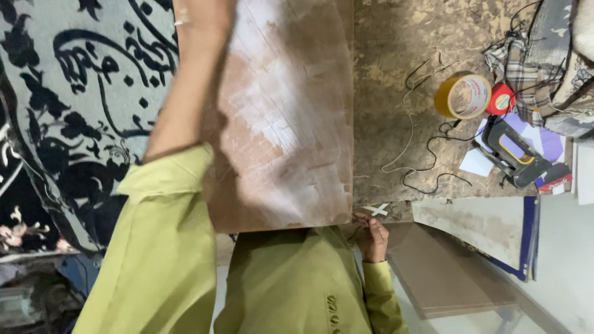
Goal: The person pours white adhesive onto a brown cardboard sheet and spreads it evenly with a flat tool. They then place a patterned rug onto the glued surface and press it down to adhere.
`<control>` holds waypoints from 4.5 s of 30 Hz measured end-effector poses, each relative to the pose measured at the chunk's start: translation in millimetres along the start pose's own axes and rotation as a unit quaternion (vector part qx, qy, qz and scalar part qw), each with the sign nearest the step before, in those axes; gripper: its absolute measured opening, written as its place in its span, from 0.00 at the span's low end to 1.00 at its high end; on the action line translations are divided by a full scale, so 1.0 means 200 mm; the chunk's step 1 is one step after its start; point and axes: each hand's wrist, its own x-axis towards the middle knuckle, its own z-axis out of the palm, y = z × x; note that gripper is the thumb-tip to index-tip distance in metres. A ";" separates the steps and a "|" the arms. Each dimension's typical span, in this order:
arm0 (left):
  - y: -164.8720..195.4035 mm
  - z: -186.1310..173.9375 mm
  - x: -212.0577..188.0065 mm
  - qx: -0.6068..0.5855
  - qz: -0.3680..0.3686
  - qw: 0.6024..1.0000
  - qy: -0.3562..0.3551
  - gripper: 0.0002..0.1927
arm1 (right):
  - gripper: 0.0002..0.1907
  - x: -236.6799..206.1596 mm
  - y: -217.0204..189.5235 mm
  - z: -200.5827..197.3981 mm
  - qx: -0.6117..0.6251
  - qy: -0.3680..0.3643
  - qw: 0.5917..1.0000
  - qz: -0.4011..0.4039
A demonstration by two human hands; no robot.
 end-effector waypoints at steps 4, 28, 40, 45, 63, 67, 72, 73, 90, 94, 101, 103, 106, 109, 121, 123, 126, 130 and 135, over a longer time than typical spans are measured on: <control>0.46 -0.22 -0.33 0.046 0.028 0.995 0.078 0.32 | 0.27 0.00 0.02 0.00 -0.004 0.012 1.000 -0.007; -0.02 -0.16 -0.56 -0.045 0.017 0.995 0.083 0.15 | 0.31 -0.10 0.08 0.00 0.036 0.007 0.999 -0.019; 0.63 -0.90 -1.64 -0.019 0.275 0.948 -0.161 0.32 | 0.35 -0.10 0.11 -0.03 0.142 -0.053 0.988 0.013; 0.64 -0.74 -1.76 -0.065 0.190 0.978 -0.062 0.33 | 0.34 -0.12 0.08 0.00 0.149 -0.065 0.987 0.007; 0.90 -0.86 -2.06 -0.176 0.220 0.957 -0.071 0.29 | 0.38 -0.07 0.02 0.10 0.143 -0.102 0.984 -0.017; 0.78 -0.82 -1.99 -0.082 0.154 0.938 -0.300 0.27 | 0.38 -0.12 0.03 0.07 0.137 -0.086 0.987 0.020; 0.83 -0.86 -2.08 -0.077 0.220 0.972 -0.038 0.29 | 0.39 -0.16 0.05 0.02 0.140 -0.049 0.989 0.025; 0.84 -0.87 -2.11 -0.106 0.232 0.964 -0.078 0.30 | 0.39 -0.17 0.06 0.01 0.151 -0.057 0.987 0.023; 1.02 -0.77 -2.20 -0.075 0.174 0.977 -0.101 0.30 | 0.40 -0.03 0.06 0.07 0.150 -0.086 0.984 0.050; 1.06 -0.76 -2.18 -0.171 0.149 0.973 -0.045 0.25 | 0.39 -0.02 0.07 0.07 0.172 -0.088 0.981 0.022; 1.07 -0.86 -2.22 -0.077 0.135 0.987 -0.037 0.27 | 0.39 -0.01 0.04 0.11 0.191 -0.123 0.973 0.052; 1.07 -0.90 -2.17 -0.161 0.159 0.972 -0.063 0.27 | 0.40 -0.02 0.03 0.12 0.205 -0.114 0.968 0.085; 0.99 -0.91 -2.03 -0.089 0.160 0.977 -0.109 0.24 | 0.40 -0.02 0.01 0.14 0.201 -0.076 0.976 0.022; 0.89 -0.85 -1.90 -0.247 0.007 0.955 -0.164 0.23 | 0.40 -0.02 0.00 0.15 0.181 -0.107 0.977 0.041; 0.98 -0.61 -1.54 -0.113 0.101 0.987 -0.050 0.20 | 0.40 -0.06 0.01 0.17 0.239 -0.106 0.964 0.048; 1.01 -0.62 -1.53 -0.111 0.108 0.988 -0.007 0.20 | 0.39 -0.06 0.02 0.16 0.240 -0.064 0.966 0.072; 1.05 -0.74 -1.69 -0.168 0.252 0.952 -0.037 0.30 | 0.39 -0.07 0.05 0.14 0.224 -0.042 0.972 0.061; 0.79 -0.66 -1.60 -0.298 0.141 0.944 -0.014 0.30 | 0.20 -0.08 0.08 0.13 0.162 0.009 0.986 0.039; 0.14 -0.25 -0.72 -0.580 -0.263 0.766 -0.086 0.17 | 0.04 -0.12 0.12 0.16 0.070 0.106 0.991 0.030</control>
